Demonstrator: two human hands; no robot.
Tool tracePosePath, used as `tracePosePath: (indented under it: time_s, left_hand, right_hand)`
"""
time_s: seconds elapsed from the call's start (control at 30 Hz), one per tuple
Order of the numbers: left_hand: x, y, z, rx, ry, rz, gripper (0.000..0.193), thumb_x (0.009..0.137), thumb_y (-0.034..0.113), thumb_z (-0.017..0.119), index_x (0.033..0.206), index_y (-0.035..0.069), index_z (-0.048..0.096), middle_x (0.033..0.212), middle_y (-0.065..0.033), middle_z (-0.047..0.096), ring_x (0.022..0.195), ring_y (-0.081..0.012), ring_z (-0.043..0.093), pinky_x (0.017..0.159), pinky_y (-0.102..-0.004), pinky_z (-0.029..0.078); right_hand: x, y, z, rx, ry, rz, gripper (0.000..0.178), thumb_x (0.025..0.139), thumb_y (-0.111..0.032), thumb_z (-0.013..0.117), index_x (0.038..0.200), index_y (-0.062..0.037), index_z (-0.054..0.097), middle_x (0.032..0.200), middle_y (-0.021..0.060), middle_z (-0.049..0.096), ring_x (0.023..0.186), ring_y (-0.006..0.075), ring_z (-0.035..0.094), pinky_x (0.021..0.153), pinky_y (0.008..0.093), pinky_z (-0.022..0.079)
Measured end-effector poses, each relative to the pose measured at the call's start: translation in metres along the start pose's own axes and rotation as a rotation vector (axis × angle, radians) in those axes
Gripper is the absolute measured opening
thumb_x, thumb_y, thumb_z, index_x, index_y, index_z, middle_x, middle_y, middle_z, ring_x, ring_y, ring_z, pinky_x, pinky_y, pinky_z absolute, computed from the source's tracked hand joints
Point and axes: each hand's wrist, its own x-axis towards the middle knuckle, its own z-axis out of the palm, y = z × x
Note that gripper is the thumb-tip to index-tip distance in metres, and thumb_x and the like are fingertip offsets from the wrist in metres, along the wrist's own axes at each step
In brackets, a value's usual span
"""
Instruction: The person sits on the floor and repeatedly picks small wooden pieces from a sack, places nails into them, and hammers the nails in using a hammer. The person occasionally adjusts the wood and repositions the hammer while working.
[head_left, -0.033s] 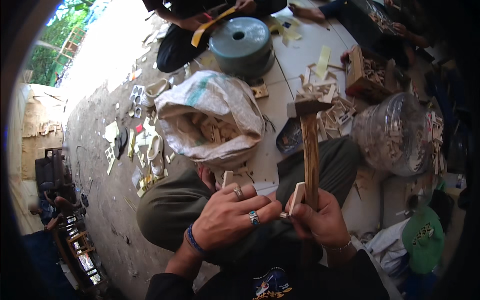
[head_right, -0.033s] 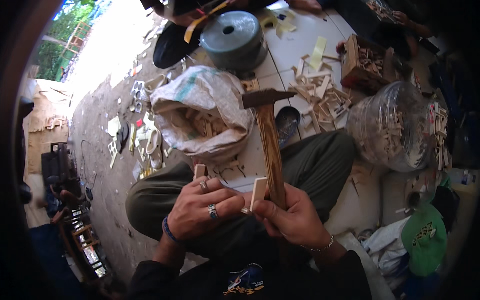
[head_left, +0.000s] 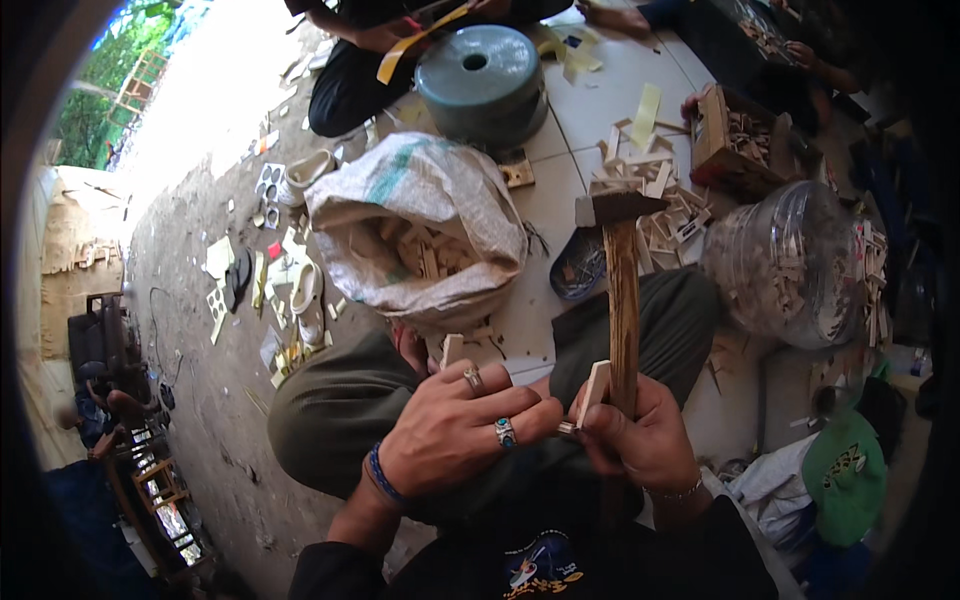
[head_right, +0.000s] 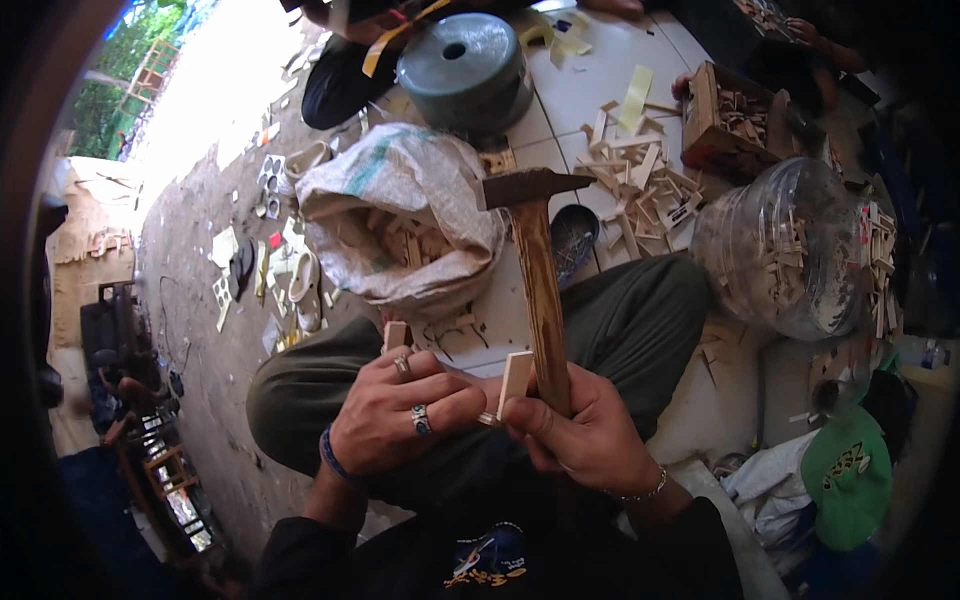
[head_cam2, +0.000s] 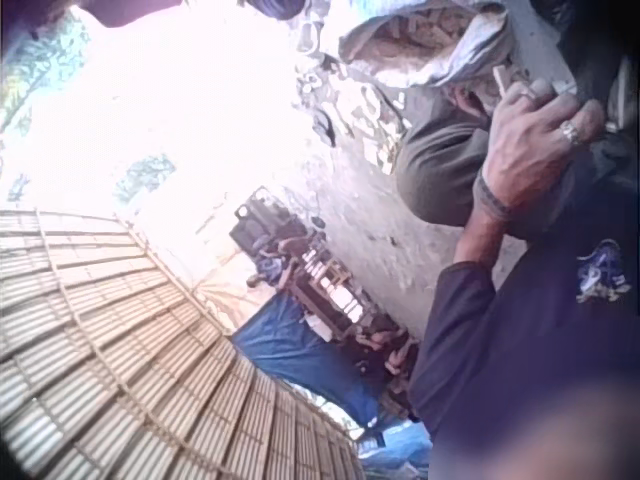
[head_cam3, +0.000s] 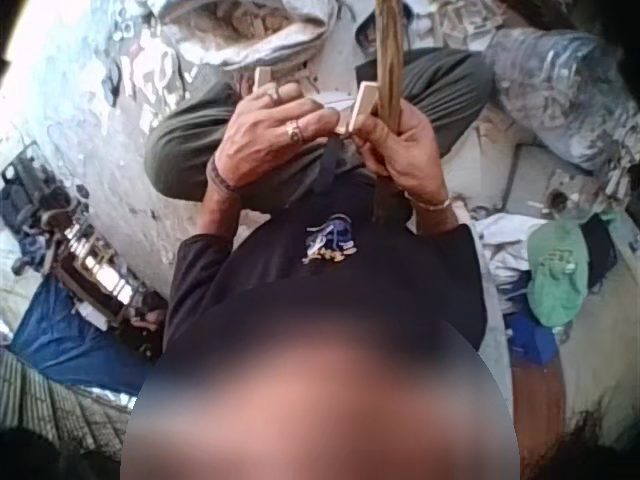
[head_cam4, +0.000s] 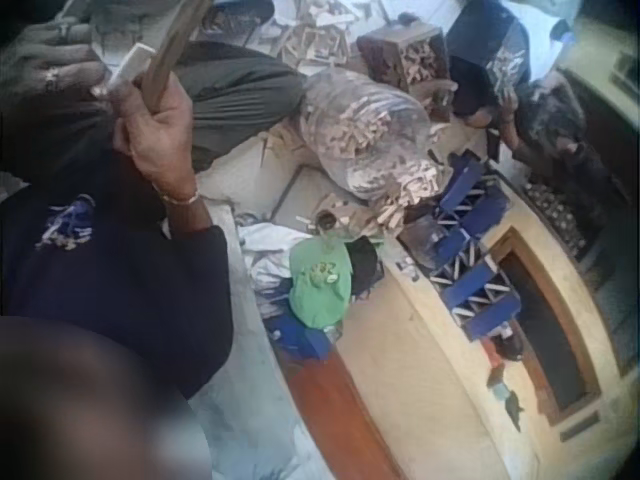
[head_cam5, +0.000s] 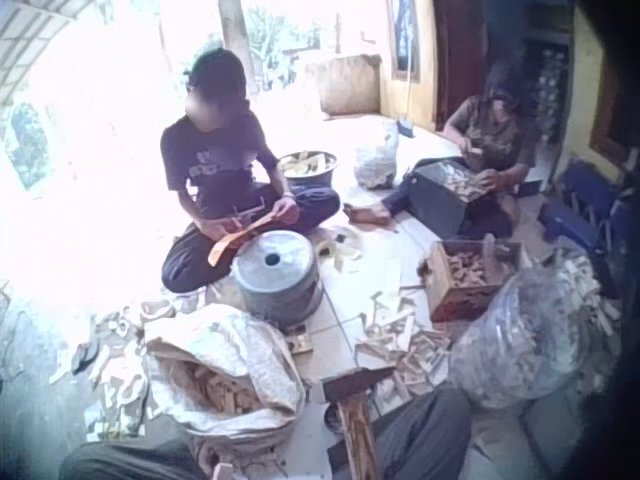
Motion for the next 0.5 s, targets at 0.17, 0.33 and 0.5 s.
tracePosePath:
  time_s: [0.17, 0.33, 0.5]
  left_hand:
    - [0.003, -0.001, -0.006, 0.045, -0.031, 0.031, 0.038, 0.084, 0.021, 0.066, 0.122, 0.023, 0.064, 0.101, 0.0081, 0.065, 0.085, -0.0138, 0.059, 0.071, -0.0307, 0.044]
    - [0.007, -0.002, 0.004, 0.017, 0.011, 0.005, 0.039, 0.085, 0.02, 0.068, 0.123, 0.02, 0.063, 0.103, 0.0042, 0.065, 0.088, -0.0157, 0.061, 0.073, -0.032, 0.047]
    - [0.005, -0.001, 0.005, -0.161, -0.1, -0.053, 0.034, 0.089, 0.017, 0.071, 0.122, 0.016, 0.062, 0.106, 0.0015, 0.067, 0.092, -0.0198, 0.064, 0.075, -0.0356, 0.05]
  right_hand:
    - [0.002, -0.005, 0.001, 0.024, 0.0, 0.036, 0.032, 0.103, -0.033, 0.07, 0.101, -0.0029, 0.06, 0.08, 0.0057, 0.061, 0.047, 0.0078, 0.049, 0.04, 0.0217, 0.031]
    - [0.005, -0.006, -0.003, 0.045, 0.025, -0.021, 0.032, 0.102, -0.033, 0.071, 0.097, -0.0032, 0.059, 0.079, 0.0057, 0.06, 0.046, 0.0071, 0.048, 0.039, 0.0215, 0.03]
    - [0.0, 0.0, -0.003, 0.036, 0.041, -0.041, 0.033, 0.102, -0.033, 0.071, 0.095, -0.0034, 0.059, 0.078, 0.0051, 0.06, 0.046, 0.0066, 0.048, 0.039, 0.0217, 0.03]
